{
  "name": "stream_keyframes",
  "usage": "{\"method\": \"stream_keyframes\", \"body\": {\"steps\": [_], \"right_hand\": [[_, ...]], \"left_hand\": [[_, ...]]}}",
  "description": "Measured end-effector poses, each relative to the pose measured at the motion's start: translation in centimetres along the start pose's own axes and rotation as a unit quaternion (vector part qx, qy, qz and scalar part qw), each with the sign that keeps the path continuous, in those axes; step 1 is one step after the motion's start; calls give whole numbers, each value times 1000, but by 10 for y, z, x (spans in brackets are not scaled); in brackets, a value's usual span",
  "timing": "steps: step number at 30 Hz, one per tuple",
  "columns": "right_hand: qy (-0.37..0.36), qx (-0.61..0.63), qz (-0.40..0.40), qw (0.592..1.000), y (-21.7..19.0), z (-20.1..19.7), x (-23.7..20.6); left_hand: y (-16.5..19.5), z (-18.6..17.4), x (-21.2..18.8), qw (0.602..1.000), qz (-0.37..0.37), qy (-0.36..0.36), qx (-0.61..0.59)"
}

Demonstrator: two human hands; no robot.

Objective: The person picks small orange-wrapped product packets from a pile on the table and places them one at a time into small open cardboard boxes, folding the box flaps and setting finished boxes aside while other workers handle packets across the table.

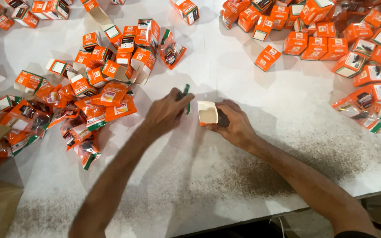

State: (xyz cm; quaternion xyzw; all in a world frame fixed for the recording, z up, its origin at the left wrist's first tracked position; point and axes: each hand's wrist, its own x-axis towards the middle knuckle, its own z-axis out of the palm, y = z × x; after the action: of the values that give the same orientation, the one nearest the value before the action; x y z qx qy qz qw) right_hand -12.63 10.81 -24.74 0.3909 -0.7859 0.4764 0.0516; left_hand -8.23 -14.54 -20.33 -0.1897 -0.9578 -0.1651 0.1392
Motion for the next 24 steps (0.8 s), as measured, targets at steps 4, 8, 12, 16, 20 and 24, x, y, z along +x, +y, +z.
{"method": "stream_keyframes", "body": {"steps": [4, 8, 12, 16, 20, 24], "right_hand": [[12, -25, -21, 999, 0, 3, 1], [-26, -10, 9, 1000, 1, 4, 0], [3, -9, -51, 999, 1, 5, -2], [4, -39, -49, 998, -1, 8, -1], [-1, -23, -35, 999, -4, 9, -2], [-8, -20, -47, 999, -5, 7, -4]], "left_hand": [[41, 10, -32, 949, 93, 263, -145], [60, 25, -32, 946, 180, 264, -59], [56, 26, -26, 960, 180, 212, -32], [59, 27, -24, 981, 92, 168, 28], [73, 42, -11, 973, -33, 223, 40], [69, 51, 3, 895, -308, 151, -285]]}}
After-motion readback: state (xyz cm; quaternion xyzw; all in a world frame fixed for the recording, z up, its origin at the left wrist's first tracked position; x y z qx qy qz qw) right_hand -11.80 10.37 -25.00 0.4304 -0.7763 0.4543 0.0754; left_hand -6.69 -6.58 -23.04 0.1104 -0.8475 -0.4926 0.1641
